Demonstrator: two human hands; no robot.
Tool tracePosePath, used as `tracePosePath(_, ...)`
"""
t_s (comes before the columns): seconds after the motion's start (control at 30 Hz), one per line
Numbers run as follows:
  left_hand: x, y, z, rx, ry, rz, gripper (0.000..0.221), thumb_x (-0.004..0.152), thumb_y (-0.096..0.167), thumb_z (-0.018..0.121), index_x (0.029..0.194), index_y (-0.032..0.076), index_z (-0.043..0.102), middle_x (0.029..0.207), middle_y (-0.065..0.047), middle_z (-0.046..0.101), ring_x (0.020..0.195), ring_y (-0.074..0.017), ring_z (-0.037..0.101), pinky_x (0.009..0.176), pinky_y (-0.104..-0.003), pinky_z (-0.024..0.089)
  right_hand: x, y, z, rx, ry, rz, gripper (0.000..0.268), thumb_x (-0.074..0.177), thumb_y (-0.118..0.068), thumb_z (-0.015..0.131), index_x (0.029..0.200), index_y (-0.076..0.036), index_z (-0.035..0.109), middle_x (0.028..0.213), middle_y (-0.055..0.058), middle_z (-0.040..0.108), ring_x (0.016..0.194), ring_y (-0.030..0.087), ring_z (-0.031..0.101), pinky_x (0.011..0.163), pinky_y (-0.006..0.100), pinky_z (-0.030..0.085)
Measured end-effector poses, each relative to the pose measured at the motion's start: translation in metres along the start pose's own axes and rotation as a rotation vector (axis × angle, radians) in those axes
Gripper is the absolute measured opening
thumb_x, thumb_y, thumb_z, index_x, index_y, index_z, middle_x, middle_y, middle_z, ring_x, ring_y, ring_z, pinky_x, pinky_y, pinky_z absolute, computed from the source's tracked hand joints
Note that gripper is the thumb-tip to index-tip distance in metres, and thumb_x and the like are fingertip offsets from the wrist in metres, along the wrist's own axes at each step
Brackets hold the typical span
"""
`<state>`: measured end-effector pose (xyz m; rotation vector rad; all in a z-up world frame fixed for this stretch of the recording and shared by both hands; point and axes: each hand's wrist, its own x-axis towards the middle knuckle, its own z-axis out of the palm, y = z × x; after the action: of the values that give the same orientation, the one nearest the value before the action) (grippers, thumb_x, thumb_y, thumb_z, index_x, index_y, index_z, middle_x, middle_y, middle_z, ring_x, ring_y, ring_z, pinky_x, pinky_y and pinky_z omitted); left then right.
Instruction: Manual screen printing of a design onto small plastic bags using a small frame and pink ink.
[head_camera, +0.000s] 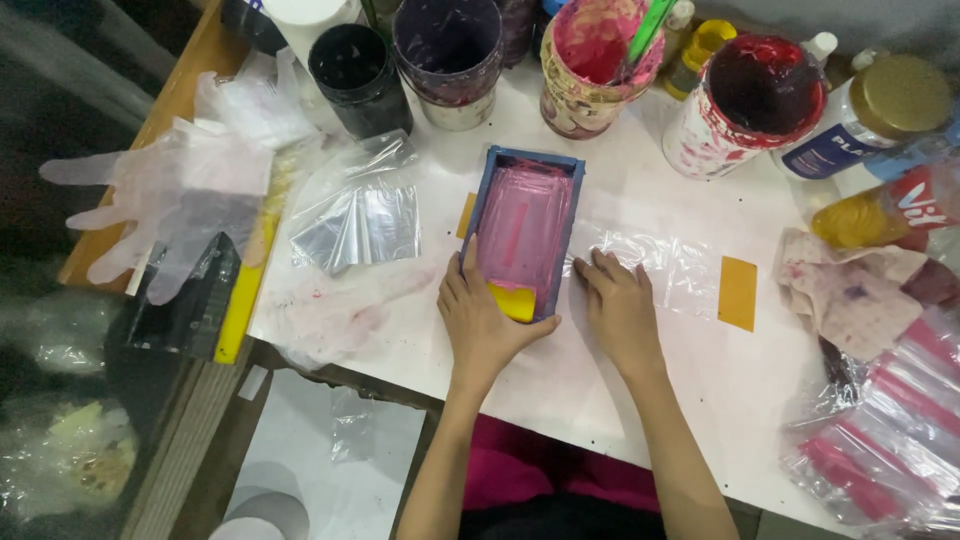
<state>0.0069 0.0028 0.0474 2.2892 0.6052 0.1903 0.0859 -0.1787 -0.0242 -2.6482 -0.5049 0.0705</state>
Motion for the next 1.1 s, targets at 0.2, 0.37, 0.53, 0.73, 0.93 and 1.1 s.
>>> tracePosePath(0.2, 0.004, -0.001, -0.005, -0.046, -0.006, -0.018, 0.145, 0.041, 0.048, 0.103, 0.156, 0.014, 0.020, 0.146, -0.027, 0.039, 0.137, -0.0436, 0.038, 0.117, -0.059, 0.027, 0.000, -0.001, -0.001, -0.017, 0.008, -0.008, 0.039, 0.102, -0.013, 0.053, 0.133, -0.030, 0.070, 0.143, 0.007, 0.065, 0.137, 0.028, 0.056, 0.119, 0.058, 0.033)
tracePosePath(0.37, 0.008, -0.001, -0.019, -0.157, -0.023, -0.001, 0.145, 0.036, 0.042, 0.104, 0.155, 0.012, 0.025, 0.144, -0.025, 0.042, 0.136, -0.0432, 0.039, 0.119, -0.058, 0.025, 0.003, 0.004, 0.001, -0.022, -0.011, -0.011, 0.043, 0.100, -0.011, 0.053, 0.135, -0.031, 0.069, 0.145, 0.005, 0.063, 0.139, 0.027, 0.055, 0.120, 0.057, 0.031)
tracePosePath(0.53, 0.006, -0.016, -0.051, -0.400, -0.026, -0.008, 0.150, 0.031, 0.036, 0.106, 0.155, 0.012, 0.025, 0.144, -0.026, 0.045, 0.136, -0.0469, 0.040, 0.120, -0.058, 0.025, 0.001, 0.005, 0.000, -0.030, -0.037, 0.009, 0.040, 0.101, -0.015, 0.057, 0.135, -0.030, 0.069, 0.145, 0.005, 0.063, 0.140, 0.026, 0.054, 0.121, 0.056, 0.028)
tracePosePath(0.73, -0.007, -0.029, -0.121, -0.263, 0.204, -0.011, 0.149, 0.032, 0.024, 0.107, 0.155, 0.010, 0.023, 0.142, -0.034, 0.041, 0.133, -0.0562, 0.039, 0.117, -0.063, 0.024, -0.003, -0.004, -0.017, -0.033, -0.067, 0.010, 0.040, 0.103, -0.017, 0.054, 0.137, -0.033, 0.067, 0.148, 0.001, 0.061, 0.141, 0.022, 0.053, 0.123, 0.062, 0.019)
tracePosePath(0.93, -0.014, -0.082, -0.154, 0.127, 0.524, -0.163, 0.138, 0.044, 0.037, 0.107, 0.152, 0.012, 0.024, 0.143, -0.026, 0.040, 0.135, -0.0454, 0.039, 0.116, -0.060, 0.024, -0.007, -0.002, -0.002, -0.114, 0.030, -0.030, 0.033, 0.106, -0.022, 0.057, 0.136, -0.027, 0.068, 0.146, 0.001, 0.064, 0.141, 0.022, 0.053, 0.123, 0.065, 0.021)
tracePosePath(1.1, -0.014, -0.100, -0.164, 0.191, 0.614, -0.251, 0.132, 0.050, 0.040, 0.105, 0.152, 0.011, 0.027, 0.139, -0.027, 0.042, 0.132, -0.0489, 0.041, 0.113, -0.067, 0.026, 0.001, -0.036, 0.002, -0.057, 0.150, -0.174, 0.031, 0.103, -0.026, 0.062, 0.133, -0.027, 0.070, 0.140, 0.001, 0.067, 0.135, 0.027, 0.058, 0.116, 0.059, 0.038)
